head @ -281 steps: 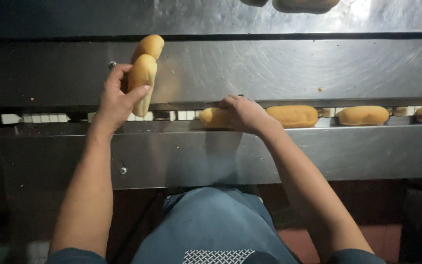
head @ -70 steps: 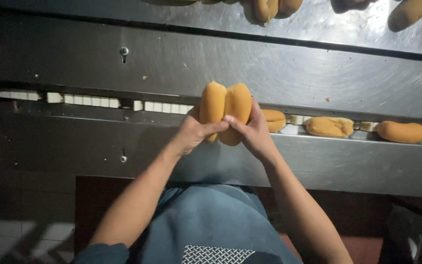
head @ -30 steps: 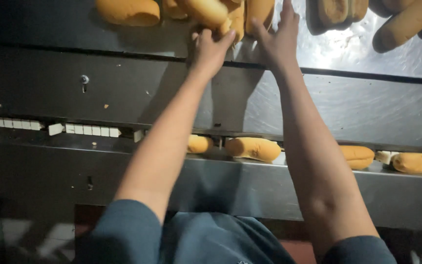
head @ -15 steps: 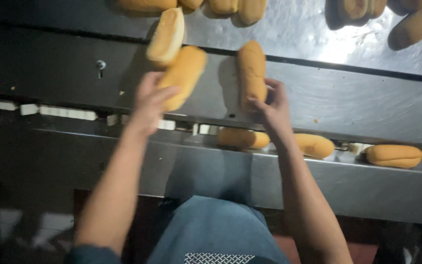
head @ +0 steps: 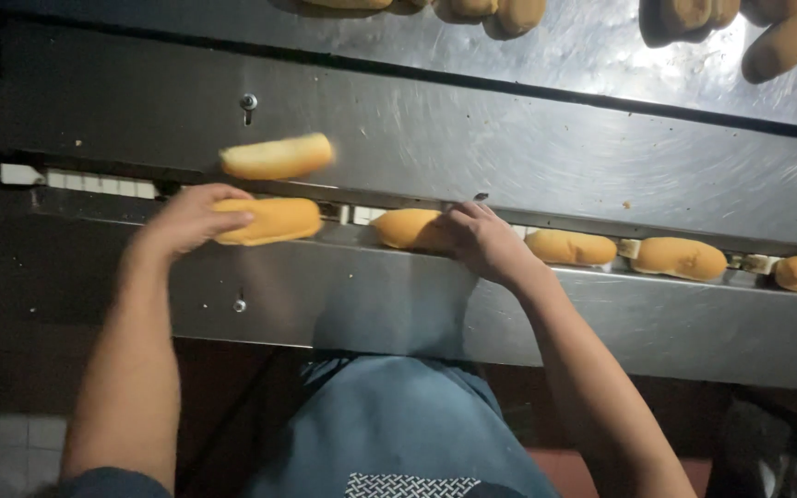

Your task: Placing bread rolls from a pile into slots on a moving conveyor belt in a bakery production area.

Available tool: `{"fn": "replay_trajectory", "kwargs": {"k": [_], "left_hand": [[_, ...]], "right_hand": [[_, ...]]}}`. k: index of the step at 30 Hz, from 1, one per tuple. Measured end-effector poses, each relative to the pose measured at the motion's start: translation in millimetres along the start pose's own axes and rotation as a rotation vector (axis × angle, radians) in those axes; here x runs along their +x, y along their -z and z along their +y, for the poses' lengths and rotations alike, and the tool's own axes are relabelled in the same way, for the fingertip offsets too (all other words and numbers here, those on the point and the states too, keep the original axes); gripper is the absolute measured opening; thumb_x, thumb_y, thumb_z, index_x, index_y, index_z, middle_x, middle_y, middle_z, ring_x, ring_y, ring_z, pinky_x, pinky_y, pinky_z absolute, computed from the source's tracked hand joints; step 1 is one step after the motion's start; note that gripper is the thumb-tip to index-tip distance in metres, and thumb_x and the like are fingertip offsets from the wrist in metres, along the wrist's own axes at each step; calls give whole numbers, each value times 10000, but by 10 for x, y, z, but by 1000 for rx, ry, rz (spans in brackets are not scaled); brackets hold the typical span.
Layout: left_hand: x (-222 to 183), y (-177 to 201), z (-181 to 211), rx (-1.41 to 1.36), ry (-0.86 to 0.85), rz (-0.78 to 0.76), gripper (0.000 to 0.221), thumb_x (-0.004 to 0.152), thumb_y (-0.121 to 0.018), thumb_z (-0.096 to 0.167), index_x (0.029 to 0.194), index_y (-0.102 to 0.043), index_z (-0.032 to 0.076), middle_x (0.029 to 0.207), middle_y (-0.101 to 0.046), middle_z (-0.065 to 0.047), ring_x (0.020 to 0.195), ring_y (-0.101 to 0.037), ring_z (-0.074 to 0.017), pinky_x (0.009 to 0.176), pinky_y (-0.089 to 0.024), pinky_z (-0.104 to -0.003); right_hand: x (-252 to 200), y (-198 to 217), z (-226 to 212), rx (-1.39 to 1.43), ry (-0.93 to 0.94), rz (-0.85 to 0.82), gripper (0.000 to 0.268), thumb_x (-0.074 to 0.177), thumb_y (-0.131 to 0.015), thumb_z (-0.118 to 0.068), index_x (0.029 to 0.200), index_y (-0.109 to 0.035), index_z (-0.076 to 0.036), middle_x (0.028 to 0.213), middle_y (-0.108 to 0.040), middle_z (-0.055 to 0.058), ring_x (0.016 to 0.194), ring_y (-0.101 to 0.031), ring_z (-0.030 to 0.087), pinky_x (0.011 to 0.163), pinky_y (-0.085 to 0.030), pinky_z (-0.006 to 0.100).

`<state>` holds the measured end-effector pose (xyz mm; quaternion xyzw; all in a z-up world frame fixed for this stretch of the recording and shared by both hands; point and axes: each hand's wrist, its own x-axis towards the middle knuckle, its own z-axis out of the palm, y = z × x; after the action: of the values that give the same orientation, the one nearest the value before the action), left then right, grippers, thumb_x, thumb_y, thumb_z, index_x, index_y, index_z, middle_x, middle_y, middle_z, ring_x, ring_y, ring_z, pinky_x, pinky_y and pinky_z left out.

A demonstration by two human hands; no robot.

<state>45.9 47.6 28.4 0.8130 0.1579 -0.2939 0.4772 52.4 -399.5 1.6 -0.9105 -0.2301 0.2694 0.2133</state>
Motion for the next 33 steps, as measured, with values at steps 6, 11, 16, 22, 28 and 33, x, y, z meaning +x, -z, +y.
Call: {"fn": "replay_trajectory", "kwargs": {"k": [6, 11, 16, 22, 28, 33], "left_hand": [[352, -761, -422, 517, -198, 359, 348, 762, -842, 262, 949, -682, 16, 963, -590, -173, 955, -657, -430, 842, -531, -509], [451, -1216, -540, 609, -465, 476, 352, 803, -850, 352, 1074, -686, 198, 1026, -571, -7, 1006, -619, -294, 900, -494, -451], [273, -1511, 45, 490, -513, 556, 367, 837, -853, 312, 1133, -685, 174, 1114, -599, -23, 1097, -602, -284, 988, -456, -453], [490, -1699, 1221, 141, -307, 761, 734, 875, -813, 378, 1454, -472, 83, 1486, -343, -196, 1289, -529, -401, 1064, -450, -526], [897, -1741, 1071, 309, -236, 787, 437, 885, -769, 126, 1296, -643, 205, 1581, -196, -179, 1296, -466, -536, 1047, -463, -610], [807, -1537, 767, -157, -426, 682, 493, 766, -821, 26, 1234, -690, 110, 1361, -398, -161, 1329, -450, -398, 1126, -396, -477]], "right_hand": [[-318, -58, 235, -288, -77, 45, 431, 834, -767, -174, 1250, -656, -164, 1308, -576, 60, 1282, -571, 313, 1034, -508, 434], [-402, 390, 251, 102, -168, 181, 333, 859, -735, -193, 1190, -699, -194, 1248, -632, 75, 1146, -657, 387, 952, -556, 502], [286, 813, 835, 139, -125, 510, 394, 935, -743, -197, 1323, -677, -181, 1154, -653, 140, 1074, -689, 404, 882, -570, 522], [1525, 1424, 1105, 104, 55, 763, 517, 1000, -768, -271, 1399, -498, -85, 1298, -447, 286, 1163, -516, 507, 922, -512, 561], [1683, 1126, 1467, 231, -155, 863, 268, 887, -624, -236, 1148, -662, -185, 1093, -590, 158, 1000, -628, 378, 815, -513, 472], [782, 970, 1398, 17, -7, 820, 421, 879, -884, -196, 1200, -633, -90, 1110, -595, 139, 1080, -651, 437, 931, -526, 500]]}}
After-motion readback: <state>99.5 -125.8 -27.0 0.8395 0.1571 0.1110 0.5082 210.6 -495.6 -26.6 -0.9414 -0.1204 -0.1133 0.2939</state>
